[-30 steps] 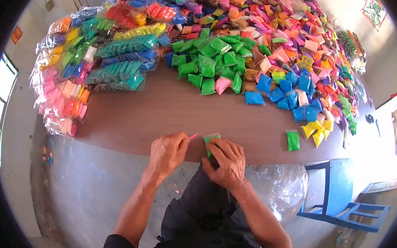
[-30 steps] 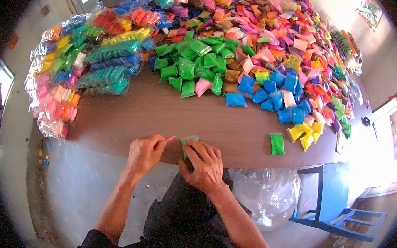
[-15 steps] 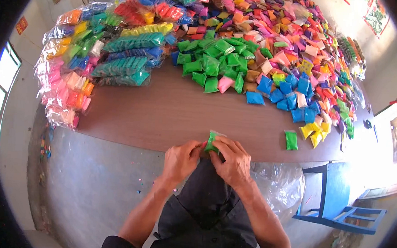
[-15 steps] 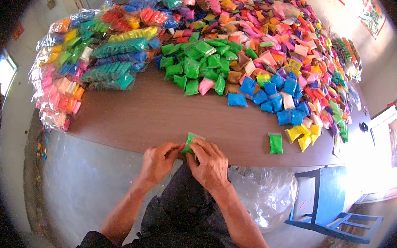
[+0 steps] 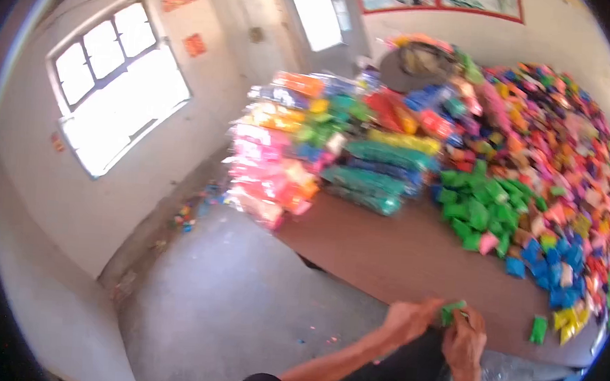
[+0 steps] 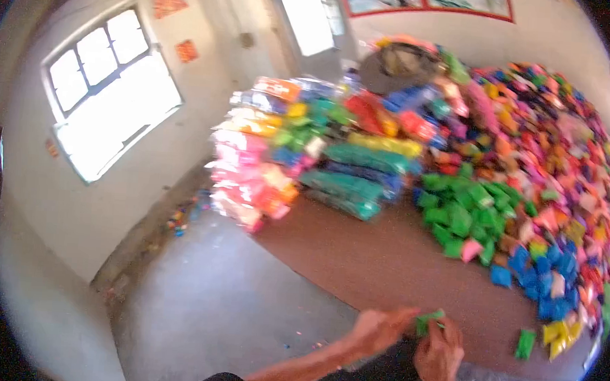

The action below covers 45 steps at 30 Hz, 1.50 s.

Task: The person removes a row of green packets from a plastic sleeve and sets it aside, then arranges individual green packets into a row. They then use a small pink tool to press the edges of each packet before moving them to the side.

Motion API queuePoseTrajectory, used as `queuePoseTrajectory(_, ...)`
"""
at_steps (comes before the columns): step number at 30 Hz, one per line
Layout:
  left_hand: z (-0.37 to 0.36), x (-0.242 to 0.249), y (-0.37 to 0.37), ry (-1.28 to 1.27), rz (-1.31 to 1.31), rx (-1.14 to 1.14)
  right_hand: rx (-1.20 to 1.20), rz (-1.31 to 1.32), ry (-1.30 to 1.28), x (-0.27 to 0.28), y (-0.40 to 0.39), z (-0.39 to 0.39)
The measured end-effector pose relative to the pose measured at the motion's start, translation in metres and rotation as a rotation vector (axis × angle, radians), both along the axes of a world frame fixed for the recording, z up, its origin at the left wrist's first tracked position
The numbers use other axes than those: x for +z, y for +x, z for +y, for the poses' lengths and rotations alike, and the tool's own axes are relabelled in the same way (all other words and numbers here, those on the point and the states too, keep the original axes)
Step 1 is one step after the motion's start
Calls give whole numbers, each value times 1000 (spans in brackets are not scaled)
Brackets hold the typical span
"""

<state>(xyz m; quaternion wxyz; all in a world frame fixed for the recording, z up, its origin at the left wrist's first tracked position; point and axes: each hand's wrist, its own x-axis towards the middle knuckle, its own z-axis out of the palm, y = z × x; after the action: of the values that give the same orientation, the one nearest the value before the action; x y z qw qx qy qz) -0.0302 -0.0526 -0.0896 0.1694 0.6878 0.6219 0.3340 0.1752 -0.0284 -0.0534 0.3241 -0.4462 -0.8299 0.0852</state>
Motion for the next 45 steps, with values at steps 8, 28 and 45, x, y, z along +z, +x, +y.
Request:
queuePoseTrajectory(8, -7, -6, 14, 267, 43, 21, -18, 39, -155, 2, 0, 3)
queuePoseTrajectory(28, 0, -11, 28, 260, -3, 46, 18, 188, -177, -23, 12, 24)
queuePoseTrajectory(45, 12, -17, 17, 125, -20, 107, -150, 142, -10, -27, -11, 19)
